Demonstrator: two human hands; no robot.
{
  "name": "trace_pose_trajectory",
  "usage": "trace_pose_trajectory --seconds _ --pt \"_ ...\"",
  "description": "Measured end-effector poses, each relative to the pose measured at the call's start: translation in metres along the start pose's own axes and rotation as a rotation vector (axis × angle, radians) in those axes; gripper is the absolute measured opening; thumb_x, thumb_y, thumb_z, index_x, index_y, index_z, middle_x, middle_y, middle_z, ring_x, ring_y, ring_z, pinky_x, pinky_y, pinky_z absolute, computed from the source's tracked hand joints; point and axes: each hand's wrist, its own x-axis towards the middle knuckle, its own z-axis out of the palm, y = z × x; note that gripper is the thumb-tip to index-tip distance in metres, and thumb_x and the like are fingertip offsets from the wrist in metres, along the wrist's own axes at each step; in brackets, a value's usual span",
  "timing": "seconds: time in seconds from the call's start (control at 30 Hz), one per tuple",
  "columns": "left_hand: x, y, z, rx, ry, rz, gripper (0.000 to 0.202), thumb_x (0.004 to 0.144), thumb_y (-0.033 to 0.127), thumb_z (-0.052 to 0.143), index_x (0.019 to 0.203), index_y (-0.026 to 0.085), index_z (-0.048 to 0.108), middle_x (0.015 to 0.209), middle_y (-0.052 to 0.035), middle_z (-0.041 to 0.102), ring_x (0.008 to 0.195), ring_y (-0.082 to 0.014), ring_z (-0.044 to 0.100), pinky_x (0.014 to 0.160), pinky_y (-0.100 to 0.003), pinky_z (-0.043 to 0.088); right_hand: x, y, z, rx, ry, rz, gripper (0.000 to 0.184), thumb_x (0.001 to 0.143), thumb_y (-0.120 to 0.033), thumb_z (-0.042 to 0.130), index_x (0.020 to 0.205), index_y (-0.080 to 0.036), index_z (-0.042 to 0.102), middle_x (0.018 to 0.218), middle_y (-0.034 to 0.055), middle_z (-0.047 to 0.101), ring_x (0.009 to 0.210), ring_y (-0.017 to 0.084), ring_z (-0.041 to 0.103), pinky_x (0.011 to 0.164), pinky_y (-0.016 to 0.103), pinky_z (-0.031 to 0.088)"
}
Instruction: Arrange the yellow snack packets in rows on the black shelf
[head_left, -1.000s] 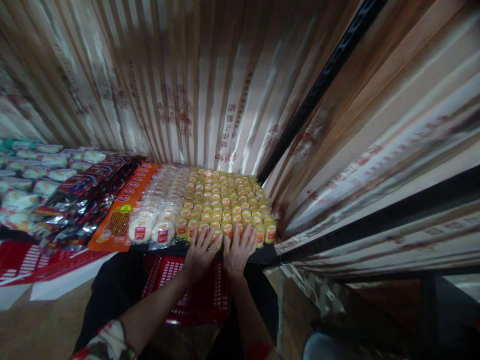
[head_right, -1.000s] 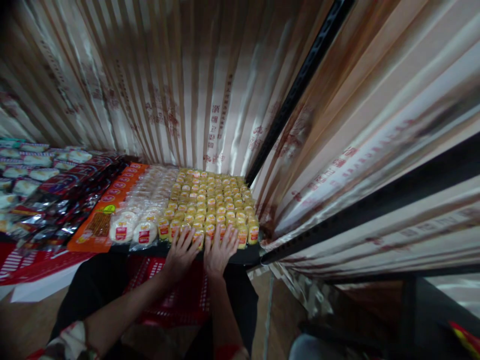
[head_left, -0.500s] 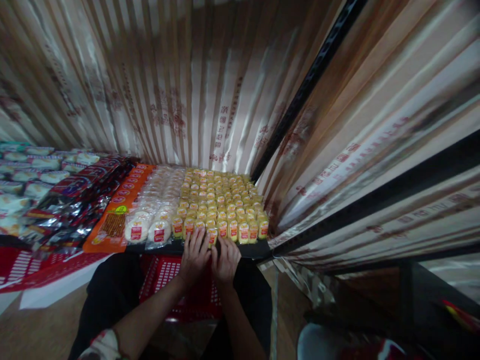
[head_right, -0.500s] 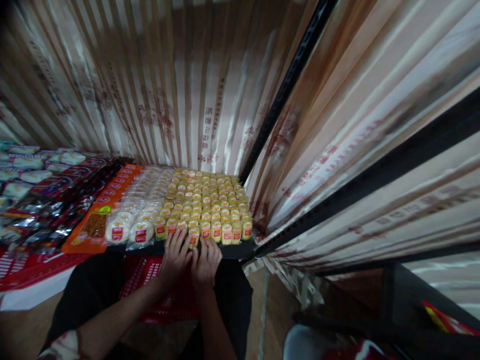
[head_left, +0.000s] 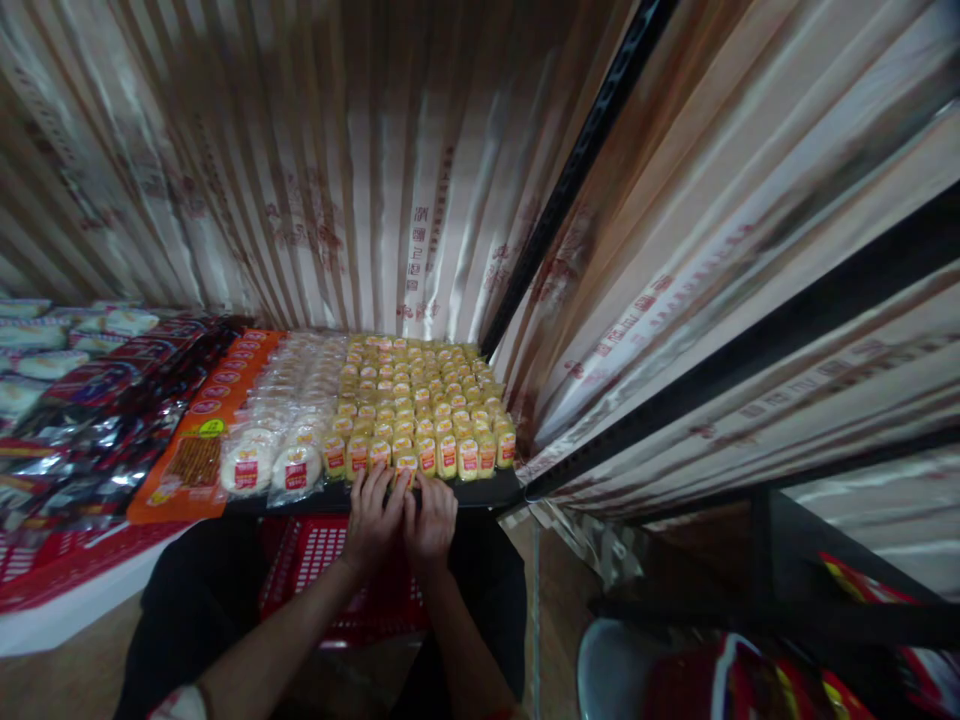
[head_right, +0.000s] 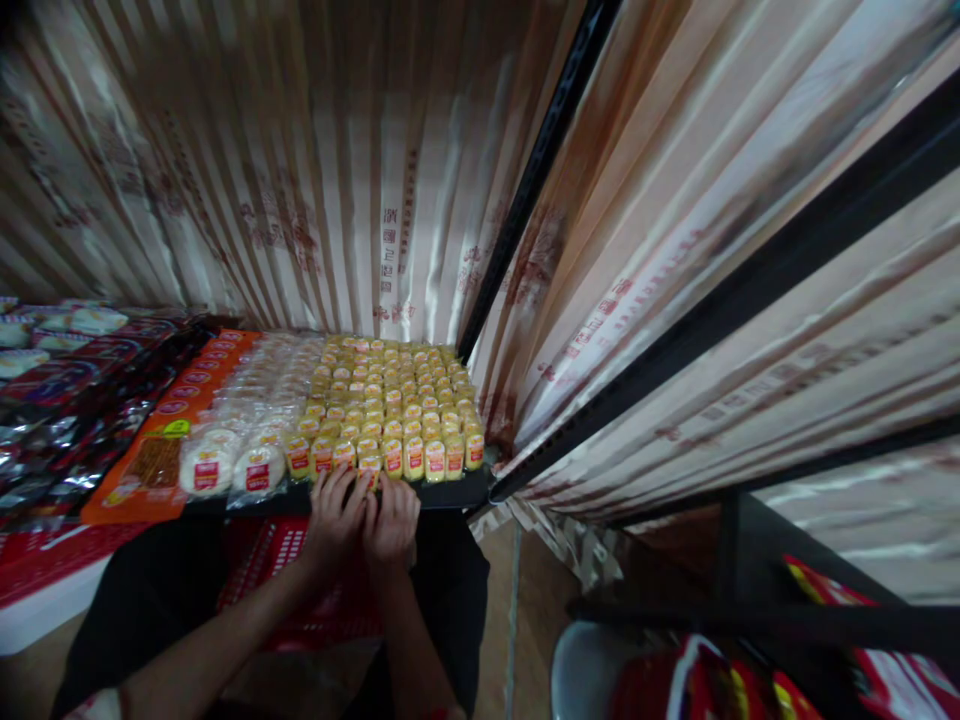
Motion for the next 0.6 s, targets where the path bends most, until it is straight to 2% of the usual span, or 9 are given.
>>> trace_pose_trajectory --seconds 0.13,0.37,0.6 --pt "0.001 0.005 -0.002 -0.017 0.017 -0.029 0.033 0.091 0.021 0.039 0.118 0.012 0.056 0.111 -0.0151 0.060 0.117 -0.0260 0.048 0.104 -0.048 0.030 0.000 0.000 0.000 0.016 0.005 0.021 0.033 0.092 -0.031 0.037 0.113 -0.012 0.055 0.098 0.0113 0.064 0.097 0.021 0.051 0.084 0.035 0.037" --pt "0.000 0.010 -0.005 -0.044 0.025 -0.076 0.035 0.091 0.021 0.039 0.123 0.014 0.051 0.113 -0.0141 0.060 0.117 -0.0236 0.048 0.102 -0.044 0.034 0.001 -0.003 -0.001 0.026 0.027 0.049 0.035 0.091 -0.033 0.037 0.112 -0.012 0.056 0.099 0.0129 0.063 0.097 0.023 0.052 0.084 0.037 0.038" --pt "-0.005 0.013 -0.013 -0.109 0.048 -0.107 0.034 0.091 0.020 0.039 0.123 0.012 0.050 0.118 -0.0160 0.055 0.120 -0.0234 0.044 0.095 -0.038 0.043 0.004 -0.013 -0.010 0.055 0.022 0.046 0.033 0.091 -0.033 0.038 0.112 -0.014 0.056 0.099 0.0124 0.063 0.098 0.023 0.052 0.084 0.038 0.038"
